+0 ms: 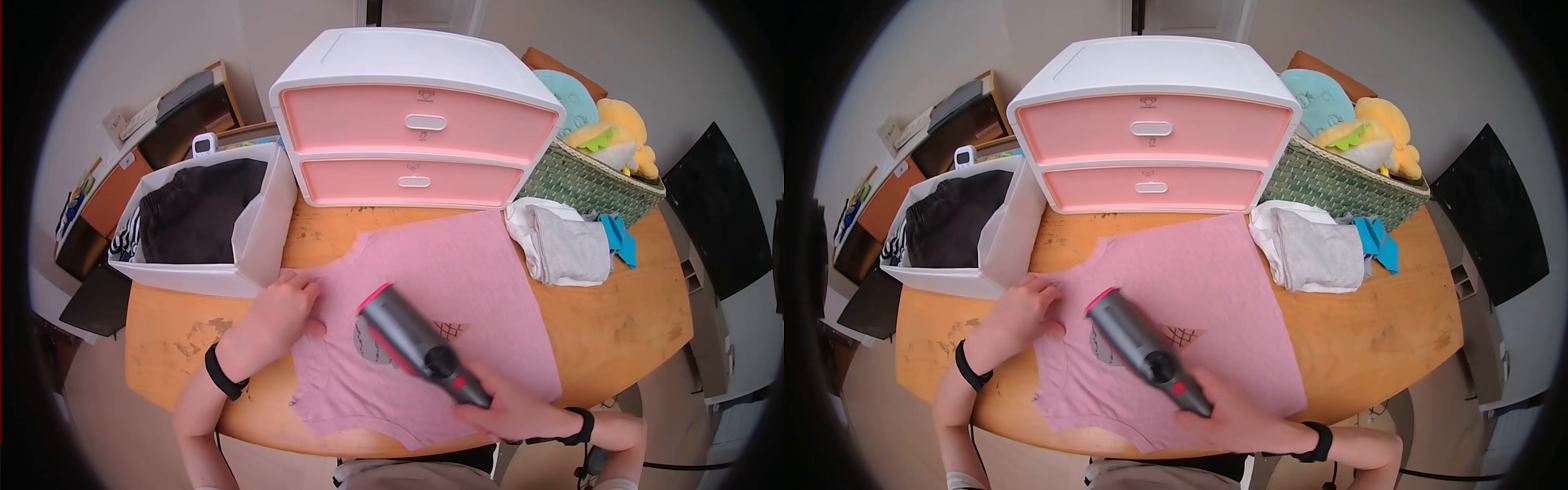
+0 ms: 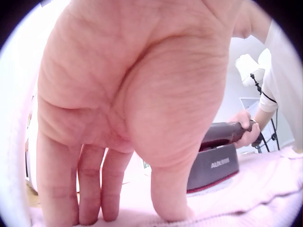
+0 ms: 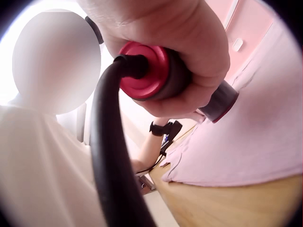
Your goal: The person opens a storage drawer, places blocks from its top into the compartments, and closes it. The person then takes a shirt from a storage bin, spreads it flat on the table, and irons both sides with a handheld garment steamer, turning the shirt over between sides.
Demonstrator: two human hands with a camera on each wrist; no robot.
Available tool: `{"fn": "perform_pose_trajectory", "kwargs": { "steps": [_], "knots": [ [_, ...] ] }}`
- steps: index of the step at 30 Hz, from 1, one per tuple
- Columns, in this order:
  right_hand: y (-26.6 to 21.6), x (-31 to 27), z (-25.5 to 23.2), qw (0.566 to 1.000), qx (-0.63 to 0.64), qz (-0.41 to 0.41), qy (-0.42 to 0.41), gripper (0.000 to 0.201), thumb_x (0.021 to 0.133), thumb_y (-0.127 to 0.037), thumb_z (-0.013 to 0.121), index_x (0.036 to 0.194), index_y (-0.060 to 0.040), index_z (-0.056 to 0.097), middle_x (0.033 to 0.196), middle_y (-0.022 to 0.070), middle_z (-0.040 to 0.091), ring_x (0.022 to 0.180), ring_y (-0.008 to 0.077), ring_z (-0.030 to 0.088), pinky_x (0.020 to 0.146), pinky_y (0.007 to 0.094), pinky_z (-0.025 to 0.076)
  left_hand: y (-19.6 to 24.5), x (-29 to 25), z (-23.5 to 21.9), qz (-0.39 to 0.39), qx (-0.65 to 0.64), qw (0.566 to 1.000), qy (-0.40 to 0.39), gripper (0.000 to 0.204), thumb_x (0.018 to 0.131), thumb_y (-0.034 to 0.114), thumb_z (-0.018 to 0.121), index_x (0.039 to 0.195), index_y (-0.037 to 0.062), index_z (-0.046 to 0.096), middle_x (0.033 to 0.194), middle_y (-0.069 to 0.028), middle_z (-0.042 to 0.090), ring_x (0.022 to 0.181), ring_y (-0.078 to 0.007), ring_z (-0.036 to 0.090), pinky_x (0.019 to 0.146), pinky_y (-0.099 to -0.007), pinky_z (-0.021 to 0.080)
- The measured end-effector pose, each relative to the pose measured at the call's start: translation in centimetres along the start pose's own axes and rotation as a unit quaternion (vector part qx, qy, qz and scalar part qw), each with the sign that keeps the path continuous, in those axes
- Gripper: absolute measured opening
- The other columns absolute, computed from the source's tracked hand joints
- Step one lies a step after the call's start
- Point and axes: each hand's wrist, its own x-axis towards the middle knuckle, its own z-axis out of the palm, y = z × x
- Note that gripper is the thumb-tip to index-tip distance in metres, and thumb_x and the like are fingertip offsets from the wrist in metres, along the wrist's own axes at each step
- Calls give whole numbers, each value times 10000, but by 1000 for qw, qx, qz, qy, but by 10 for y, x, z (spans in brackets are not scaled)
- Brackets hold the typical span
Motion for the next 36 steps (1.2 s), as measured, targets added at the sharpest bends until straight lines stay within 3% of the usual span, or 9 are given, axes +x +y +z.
{"fn": "perform_pose_trajectory", "kwargs": {
  "steps": [2,10,17,19,20,24,27,32,36],
  "knots": [
    [-15,-13,-17,984,86,140,75,532,923,-166,658,1373,-97,384,762,31,510,519,88,513,410,254,410,2,1,-2,-3,-1,1000,4,391,636,177,842,912,12,618,962,-137,626,986,-326,591,866,-398,508],
    [2,-36,-41,928,175,99,315,502,945,-96,591,1382,-74,345,708,-1,470,487,80,504,408,259,426,3,1,-8,-19,-12,1000,-22,446,613,154,854,969,-10,642,1014,-153,648,999,-341,596,882,-409,508],
    [-1,-38,10,996,41,59,52,536,915,-79,656,1374,-80,379,781,6,533,489,73,491,426,249,416,9,5,-12,-55,-35,997,-50,443,619,136,844,992,-8,653,1002,-158,647,1005,-353,597,889,-417,507],
    [2,-42,13,998,-55,25,20,491,909,-166,669,1322,-28,442,875,68,546,705,213,543,679,352,474,9,5,-12,-66,-27,996,-48,447,619,139,844,989,-17,648,1001,-163,645,994,-355,598,881,-420,509],
    [4,-46,12,998,-56,29,18,491,909,-166,669,1322,-28,442,875,68,546,705,213,543,679,352,474,9,5,-12,-68,-32,996,-50,447,619,139,844,989,-17,648,1001,-163,645,994,-355,598,881,-420,509],
    [20,-86,-25,942,168,187,224,484,936,-73,590,1358,-76,352,760,55,520,509,141,516,454,296,452,6,2,-11,-42,-27,998,-29,423,630,144,838,963,-27,642,982,-167,637,985,-354,595,867,-426,503],
    [27,-97,-31,907,198,114,353,402,939,-13,545,1282,-91,351,766,35,512,455,107,508,384,268,442,7,2,-12,-23,-20,999,-22,409,638,148,835,948,-32,638,967,-168,631,979,-355,594,863,-428,498],
    [14,-93,-11,948,166,108,250,383,928,-5,582,1244,-82,379,756,8,496,434,67,472,369,237,391,8,4,-13,-15,-17,999,-30,415,640,147,835,959,-32,641,956,-166,629,973,-353,593,860,-423,497],
    [0,-72,18,993,57,83,57,478,895,-139,693,1297,-48,452,821,91,569,621,177,575,588,338,470,10,4,-13,-53,-32,997,-41,435,634,137,841,983,-34,647,948,-166,629,965,-352,598,844,-417,503]
  ]
}}
